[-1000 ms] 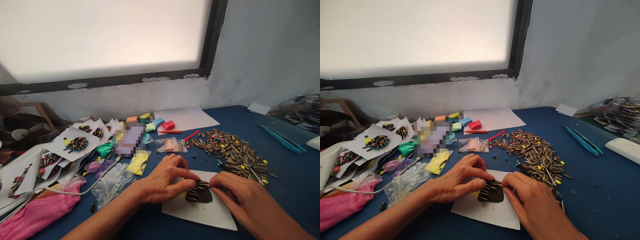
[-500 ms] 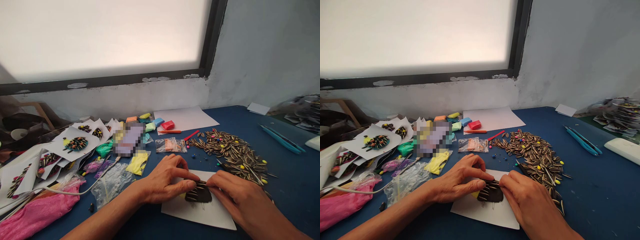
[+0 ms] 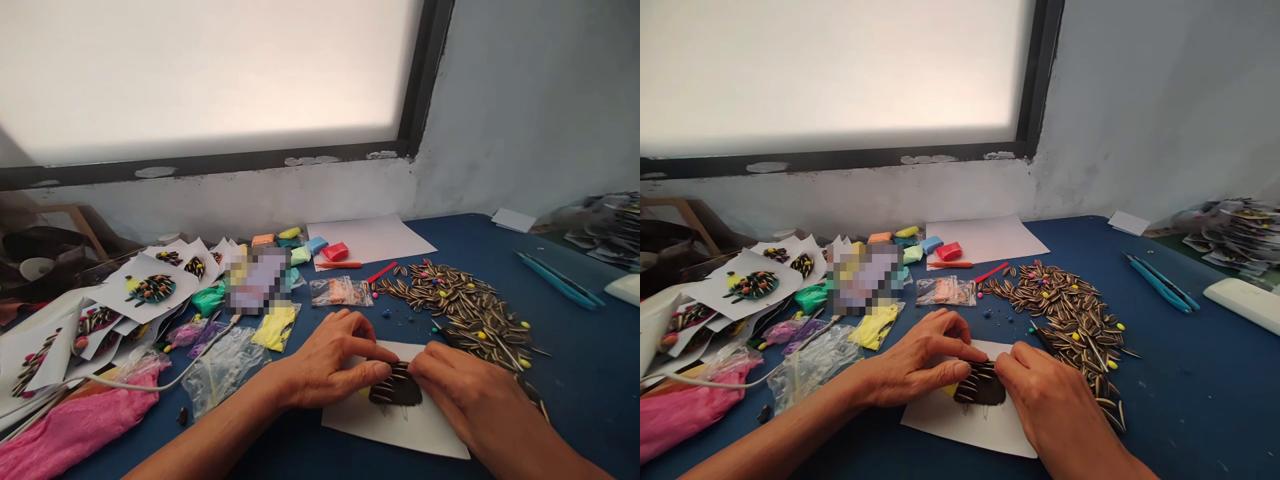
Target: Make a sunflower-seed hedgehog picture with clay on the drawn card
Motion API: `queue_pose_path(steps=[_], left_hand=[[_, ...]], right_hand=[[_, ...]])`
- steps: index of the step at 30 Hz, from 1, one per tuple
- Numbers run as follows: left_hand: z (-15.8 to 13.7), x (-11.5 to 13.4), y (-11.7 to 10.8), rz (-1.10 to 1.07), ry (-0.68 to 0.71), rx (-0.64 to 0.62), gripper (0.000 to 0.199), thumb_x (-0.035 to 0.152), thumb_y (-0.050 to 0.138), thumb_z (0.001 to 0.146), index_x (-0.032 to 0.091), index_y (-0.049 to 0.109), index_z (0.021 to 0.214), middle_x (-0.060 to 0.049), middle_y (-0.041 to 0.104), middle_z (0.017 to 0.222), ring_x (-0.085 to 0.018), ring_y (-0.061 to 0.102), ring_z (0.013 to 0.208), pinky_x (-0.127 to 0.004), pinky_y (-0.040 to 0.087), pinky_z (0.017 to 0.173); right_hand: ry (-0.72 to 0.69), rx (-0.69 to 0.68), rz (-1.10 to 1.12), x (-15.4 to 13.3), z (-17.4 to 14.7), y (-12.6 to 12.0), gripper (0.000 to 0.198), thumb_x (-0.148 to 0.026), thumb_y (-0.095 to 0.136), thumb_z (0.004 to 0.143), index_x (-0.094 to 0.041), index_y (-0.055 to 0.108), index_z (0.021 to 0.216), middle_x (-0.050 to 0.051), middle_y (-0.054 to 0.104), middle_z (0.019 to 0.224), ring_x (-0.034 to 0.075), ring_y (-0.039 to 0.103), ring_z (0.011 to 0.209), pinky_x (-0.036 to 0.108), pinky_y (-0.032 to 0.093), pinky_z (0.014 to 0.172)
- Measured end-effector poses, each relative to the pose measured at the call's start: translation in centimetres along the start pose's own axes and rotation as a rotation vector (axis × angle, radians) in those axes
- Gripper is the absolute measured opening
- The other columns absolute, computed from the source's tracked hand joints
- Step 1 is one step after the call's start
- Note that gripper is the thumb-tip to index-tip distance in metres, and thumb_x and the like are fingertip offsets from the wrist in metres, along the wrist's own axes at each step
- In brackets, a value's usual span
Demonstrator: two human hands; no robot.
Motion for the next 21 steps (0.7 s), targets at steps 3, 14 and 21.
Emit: queue_pose_path(steps=[3,14,21], left_hand=[[0.0,0.0,-0.1,-0.007,-0.007,0.001,0.042,0.053,0.039,0.100,0.031,0.067,0.123,-0.006,0.055,0.107,-0.021,0.050,0.102,-0.037,0.037,0.097],[-0.1,-1.1,-1.0,-0.171,-0.129,0.083,0.038,0.041,0.037,0.102,0.025,0.066,0.122,-0.006,0.059,0.107,-0.022,0.054,0.104,-0.039,0.042,0.097],[0.2,-1.4,-1.2,-0.202,-0.096,0.163,0.045,0.002,0.043,0.084,0.018,0.066,0.118,-0.005,0.064,0.098,-0.018,0.056,0.097,-0.035,0.045,0.093]], right_hand=[[0.034,-0.013,0.034,0.1,0.0,-0.3,0.030,-0.023,0.039,0.097,-0.025,0.061,0.077,-0.001,0.062,0.069,0.013,0.063,0.056,0.023,0.044,0.052],[0.301,0.151,-0.130,6.9,-0.9,-4.1,0.047,-0.049,0.032,0.097,-0.025,0.071,0.084,0.005,0.074,0.082,0.022,0.069,0.059,0.033,0.047,0.048],[0.348,0.049,-0.136,9.0,-1.0,-2.8,0.059,-0.056,0.028,0.096,-0.024,0.078,0.090,0.009,0.072,0.081,0.023,0.069,0.060,0.033,0.047,0.045]])
Point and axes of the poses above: each hand's wrist, its own z-axis towards the middle knuckle, its own y-axis out of the palm, x = y × z, the point moved 9 cm from there along z, towards the middle knuckle
